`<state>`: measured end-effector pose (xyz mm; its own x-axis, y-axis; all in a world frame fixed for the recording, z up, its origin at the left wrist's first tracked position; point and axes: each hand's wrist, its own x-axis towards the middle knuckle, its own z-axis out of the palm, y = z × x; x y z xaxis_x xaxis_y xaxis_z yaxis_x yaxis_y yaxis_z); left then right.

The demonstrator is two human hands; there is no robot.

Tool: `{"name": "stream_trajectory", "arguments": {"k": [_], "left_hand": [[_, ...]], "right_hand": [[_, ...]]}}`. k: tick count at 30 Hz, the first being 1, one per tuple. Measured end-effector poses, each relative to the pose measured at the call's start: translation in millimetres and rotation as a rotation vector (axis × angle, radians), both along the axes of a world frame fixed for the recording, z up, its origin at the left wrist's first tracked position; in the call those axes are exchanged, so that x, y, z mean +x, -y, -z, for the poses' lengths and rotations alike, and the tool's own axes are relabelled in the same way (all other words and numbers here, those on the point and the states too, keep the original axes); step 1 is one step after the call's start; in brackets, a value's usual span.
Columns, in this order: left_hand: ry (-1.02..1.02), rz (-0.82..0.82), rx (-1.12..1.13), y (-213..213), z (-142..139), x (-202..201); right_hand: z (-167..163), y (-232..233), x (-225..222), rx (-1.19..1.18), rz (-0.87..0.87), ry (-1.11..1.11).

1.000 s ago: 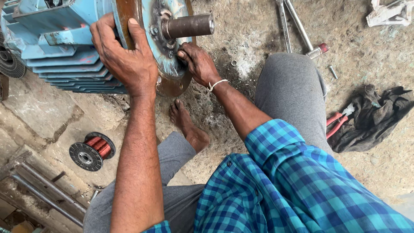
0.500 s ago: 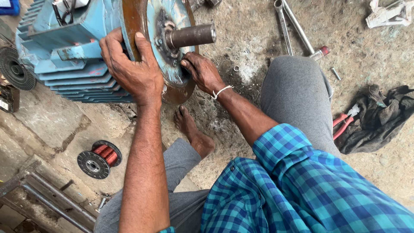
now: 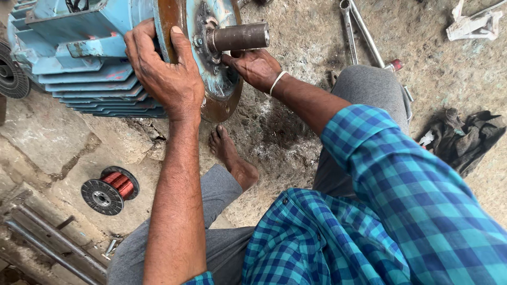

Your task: The person is repairing a blue electric motor. They use a wrench to tighten bolts on the motor's shaft and a hammer to tap a metal component into place.

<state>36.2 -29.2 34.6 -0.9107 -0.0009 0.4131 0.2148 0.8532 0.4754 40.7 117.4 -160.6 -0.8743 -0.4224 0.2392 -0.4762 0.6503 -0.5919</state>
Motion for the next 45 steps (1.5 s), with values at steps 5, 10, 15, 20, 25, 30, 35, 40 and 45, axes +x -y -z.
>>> {"name": "stream_trajectory", "arguments": {"k": [5,10,15,20,25,30,35,40,45], "left_hand": [[0.007,0.005,0.038,1,1,-1],[0.078,-0.061,0.058,0,1,-3],[0.025,0.024,-0.003,0,-2,1],[0.025,0.017,-0.006,-2,-4,3],[0.022,0.020,0.005,-3,-5,3],[0.019,0.031,0.002,-2,-3,3],[0.003,0.033,-0.001,-1,-2,2],[0.038,0.020,0.036,0,0,2],[0.019,0.022,0.020,1,2,2]], "right_hand": [[-10,6,16,0.191,-0.066,0.502],[3,-6,16,0.138,0.175,0.040],[-17,-4,22,0.106,0.050,0.400],[-66,1,37,-0.115,0.156,0.314],[-99,2,25,-0.235,0.239,0.156],[-111,4,23,-0.360,0.239,0.215],[-104,4,19,-0.438,0.258,0.246],[-90,12,8,-0.396,0.338,0.252],[-87,18,2,-0.476,0.340,0.375]]}}
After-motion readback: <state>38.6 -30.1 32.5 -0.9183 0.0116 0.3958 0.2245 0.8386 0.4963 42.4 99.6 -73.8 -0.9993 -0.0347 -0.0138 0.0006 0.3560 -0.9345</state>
